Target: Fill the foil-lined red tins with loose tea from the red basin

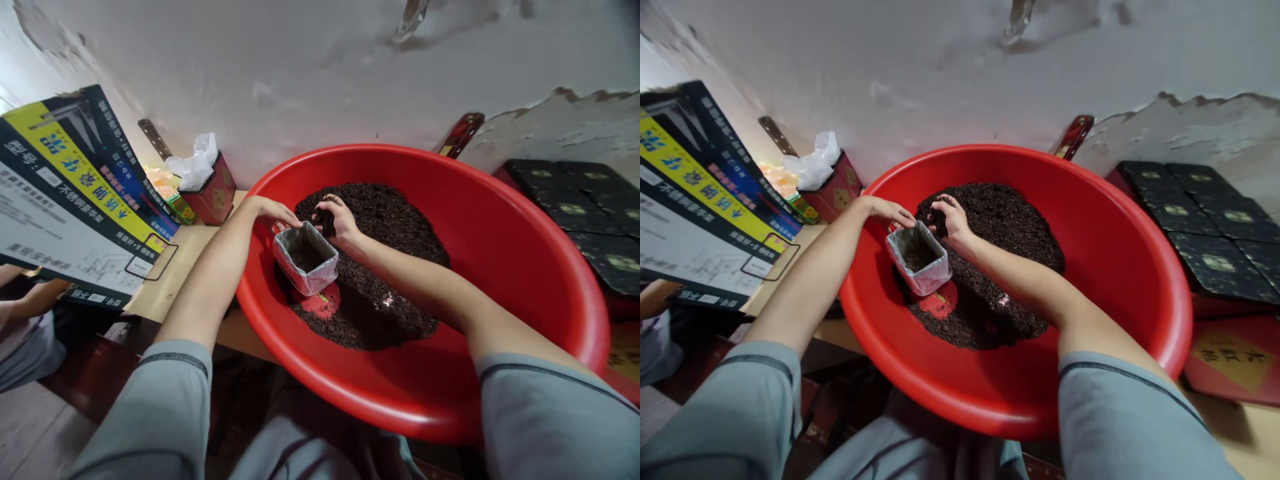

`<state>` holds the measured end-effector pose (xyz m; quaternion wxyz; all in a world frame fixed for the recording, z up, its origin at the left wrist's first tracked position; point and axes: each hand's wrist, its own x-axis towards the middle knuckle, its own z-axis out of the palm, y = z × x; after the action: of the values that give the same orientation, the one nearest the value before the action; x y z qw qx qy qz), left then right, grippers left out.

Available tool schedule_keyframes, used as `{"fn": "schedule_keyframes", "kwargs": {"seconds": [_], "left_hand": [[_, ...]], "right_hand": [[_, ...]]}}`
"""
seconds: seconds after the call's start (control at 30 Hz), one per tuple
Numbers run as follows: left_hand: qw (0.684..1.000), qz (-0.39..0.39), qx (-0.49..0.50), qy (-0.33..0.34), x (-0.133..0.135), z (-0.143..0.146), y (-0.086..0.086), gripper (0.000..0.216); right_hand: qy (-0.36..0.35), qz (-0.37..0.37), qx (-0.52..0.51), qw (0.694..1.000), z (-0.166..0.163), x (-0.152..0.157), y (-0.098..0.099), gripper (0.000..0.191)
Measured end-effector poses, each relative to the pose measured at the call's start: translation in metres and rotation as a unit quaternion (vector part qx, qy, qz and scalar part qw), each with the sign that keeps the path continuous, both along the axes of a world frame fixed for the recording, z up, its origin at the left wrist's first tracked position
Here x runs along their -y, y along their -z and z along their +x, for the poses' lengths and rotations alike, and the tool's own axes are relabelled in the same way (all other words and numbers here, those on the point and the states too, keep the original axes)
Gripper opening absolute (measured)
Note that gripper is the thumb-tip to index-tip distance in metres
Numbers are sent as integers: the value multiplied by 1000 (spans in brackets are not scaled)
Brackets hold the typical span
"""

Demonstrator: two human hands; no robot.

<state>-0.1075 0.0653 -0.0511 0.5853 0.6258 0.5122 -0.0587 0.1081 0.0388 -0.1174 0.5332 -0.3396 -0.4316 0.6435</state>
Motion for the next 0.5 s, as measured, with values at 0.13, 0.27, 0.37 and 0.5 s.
{"fn": "schedule_keyframes", "kwargs": {"seconds": [0.13,0.27,0.37,0.5], "left_hand": [[1000,-5,16,-14,3,0,1,54],[1000,-9,25,-8,3,0,5,47],[1000,-13,22,-2,2,1,7,35],[1000,-25,17,6,2,3,5,30]], "right_hand": [[-42,10,-135,990,-9,25,-36,51],[-63,37,-132,988,-12,47,-48,53],[-102,59,-122,985,-13,56,-48,54],[-135,111,-95,980,-11,60,-47,51]]}}
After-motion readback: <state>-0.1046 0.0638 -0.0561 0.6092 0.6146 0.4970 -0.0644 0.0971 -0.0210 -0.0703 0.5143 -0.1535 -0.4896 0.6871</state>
